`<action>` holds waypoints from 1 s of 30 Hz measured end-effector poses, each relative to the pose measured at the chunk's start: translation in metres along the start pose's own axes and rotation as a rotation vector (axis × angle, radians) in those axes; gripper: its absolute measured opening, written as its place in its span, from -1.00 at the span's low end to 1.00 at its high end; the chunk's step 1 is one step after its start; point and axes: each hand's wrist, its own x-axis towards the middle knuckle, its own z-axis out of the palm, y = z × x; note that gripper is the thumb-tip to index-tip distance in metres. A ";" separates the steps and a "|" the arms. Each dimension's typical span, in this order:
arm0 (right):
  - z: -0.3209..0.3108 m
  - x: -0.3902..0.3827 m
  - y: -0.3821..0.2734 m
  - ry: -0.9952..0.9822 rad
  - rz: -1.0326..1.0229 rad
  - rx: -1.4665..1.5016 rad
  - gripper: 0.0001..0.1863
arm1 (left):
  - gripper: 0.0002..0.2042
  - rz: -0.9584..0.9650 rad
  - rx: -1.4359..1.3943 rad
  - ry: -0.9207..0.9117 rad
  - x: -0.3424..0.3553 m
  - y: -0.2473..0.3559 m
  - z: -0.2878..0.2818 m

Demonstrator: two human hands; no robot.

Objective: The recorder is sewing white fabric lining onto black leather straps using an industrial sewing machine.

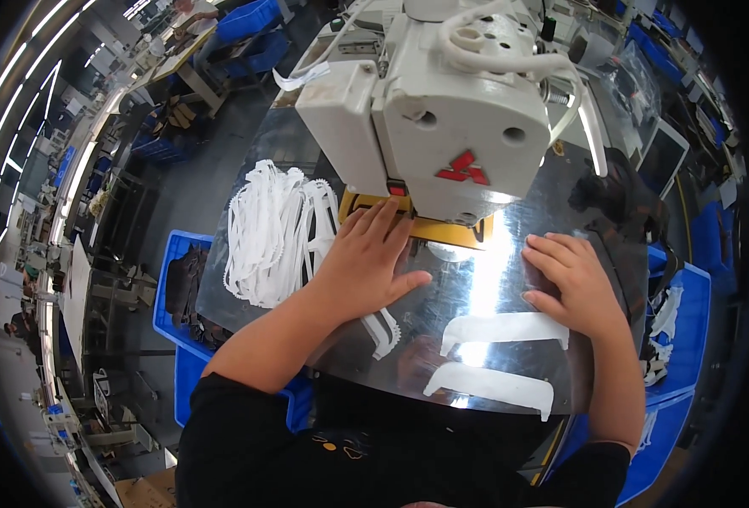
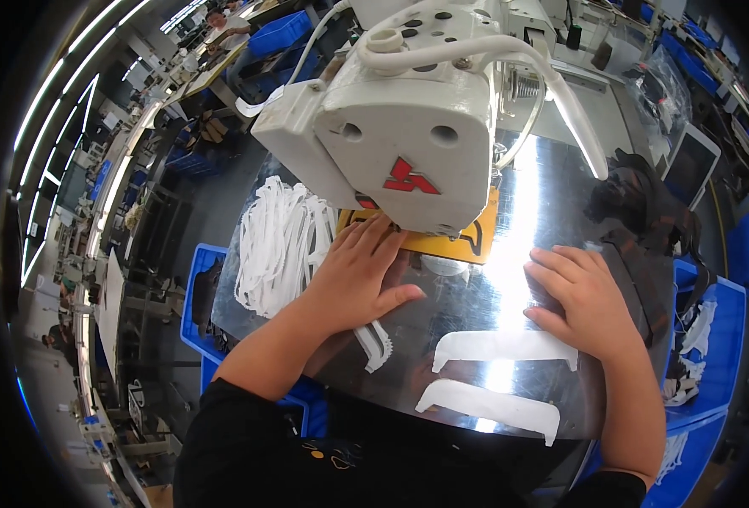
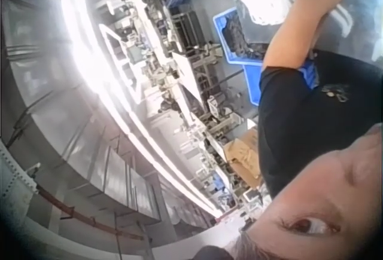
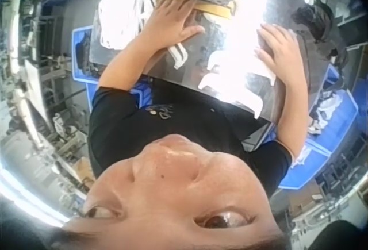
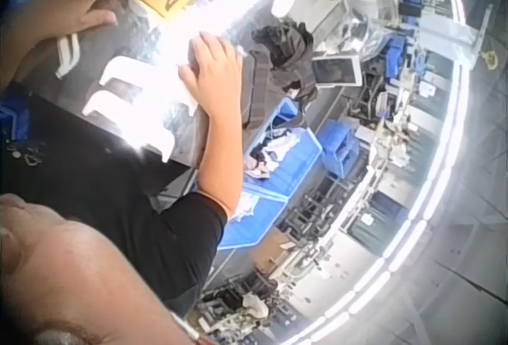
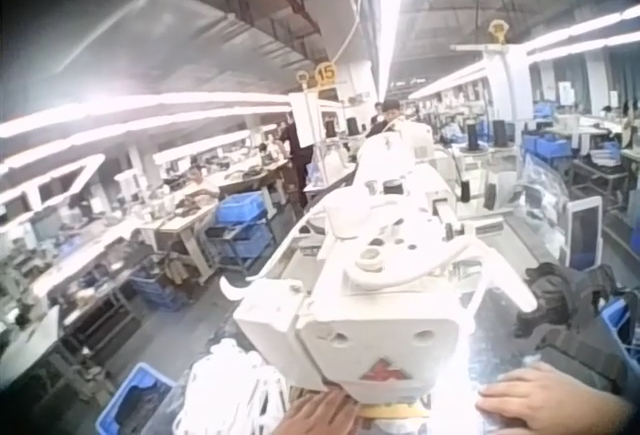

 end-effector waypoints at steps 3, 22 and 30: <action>0.001 -0.001 0.001 0.002 -0.002 -0.007 -0.45 | -0.17 -0.005 0.009 -0.013 0.000 0.000 -0.002; -0.002 0.000 0.002 -0.010 -0.004 0.017 -0.44 | -0.09 -0.028 0.026 -0.086 0.001 0.001 -0.003; -0.002 -0.002 0.003 -0.034 -0.001 0.001 -0.42 | -0.12 -0.014 0.002 -0.070 0.003 0.002 -0.003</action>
